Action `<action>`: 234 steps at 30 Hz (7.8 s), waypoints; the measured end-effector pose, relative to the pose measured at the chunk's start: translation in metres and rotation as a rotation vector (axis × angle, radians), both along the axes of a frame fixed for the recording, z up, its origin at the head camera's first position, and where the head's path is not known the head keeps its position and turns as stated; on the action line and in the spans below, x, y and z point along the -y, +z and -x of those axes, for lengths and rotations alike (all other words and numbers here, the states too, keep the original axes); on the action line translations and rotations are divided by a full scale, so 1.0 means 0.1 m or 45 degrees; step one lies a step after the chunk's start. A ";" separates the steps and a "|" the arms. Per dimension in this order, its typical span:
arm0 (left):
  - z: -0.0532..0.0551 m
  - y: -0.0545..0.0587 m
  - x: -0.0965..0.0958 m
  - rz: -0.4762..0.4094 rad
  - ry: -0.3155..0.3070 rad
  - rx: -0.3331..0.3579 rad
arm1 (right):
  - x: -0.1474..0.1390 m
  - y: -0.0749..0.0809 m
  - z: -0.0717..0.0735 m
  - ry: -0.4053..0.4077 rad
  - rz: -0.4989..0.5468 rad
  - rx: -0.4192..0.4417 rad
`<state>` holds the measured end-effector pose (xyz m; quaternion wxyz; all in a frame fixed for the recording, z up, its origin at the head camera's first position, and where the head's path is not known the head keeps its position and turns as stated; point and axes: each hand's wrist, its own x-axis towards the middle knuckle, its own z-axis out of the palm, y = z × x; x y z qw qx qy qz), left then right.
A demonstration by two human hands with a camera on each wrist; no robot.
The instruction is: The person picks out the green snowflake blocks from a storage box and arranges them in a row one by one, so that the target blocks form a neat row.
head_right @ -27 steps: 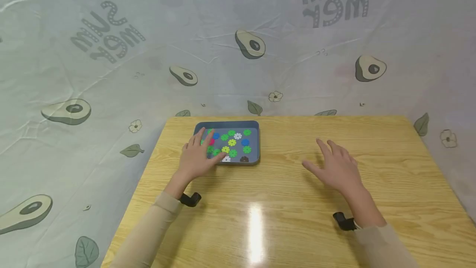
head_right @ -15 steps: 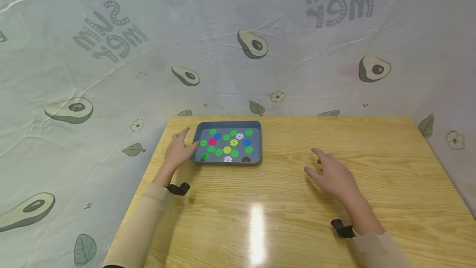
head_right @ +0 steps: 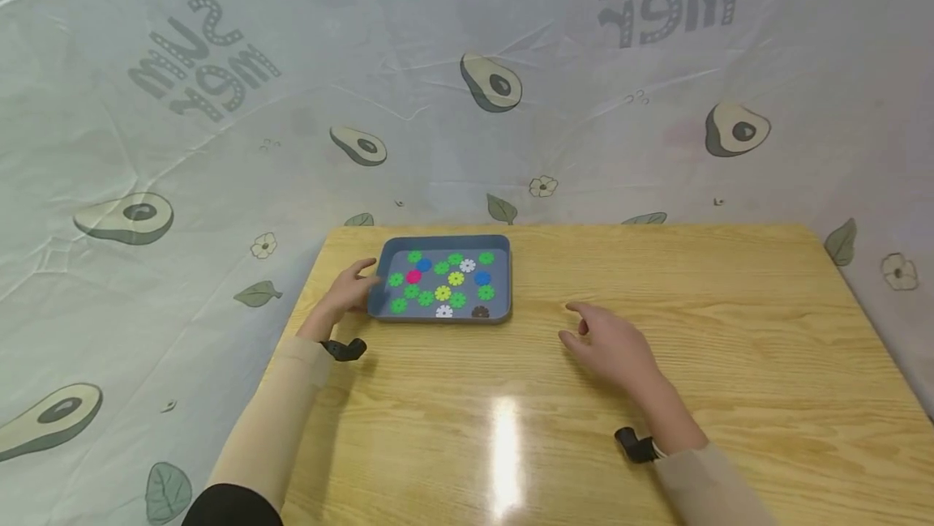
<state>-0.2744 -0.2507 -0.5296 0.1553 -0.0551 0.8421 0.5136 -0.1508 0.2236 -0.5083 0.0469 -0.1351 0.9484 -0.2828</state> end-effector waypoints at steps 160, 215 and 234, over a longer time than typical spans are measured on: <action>-0.22 -0.28 -0.52 -0.321 -0.117 0.123 | -0.27 -0.47 1.14 -0.447 0.223 0.236; -0.21 -0.24 -0.54 -0.324 -0.106 0.116 | 1.22 0.01 0.94 0.246 0.084 0.169; -0.19 -0.25 -0.51 -0.341 -0.124 0.123 | 1.54 -0.27 0.88 0.173 -0.146 0.130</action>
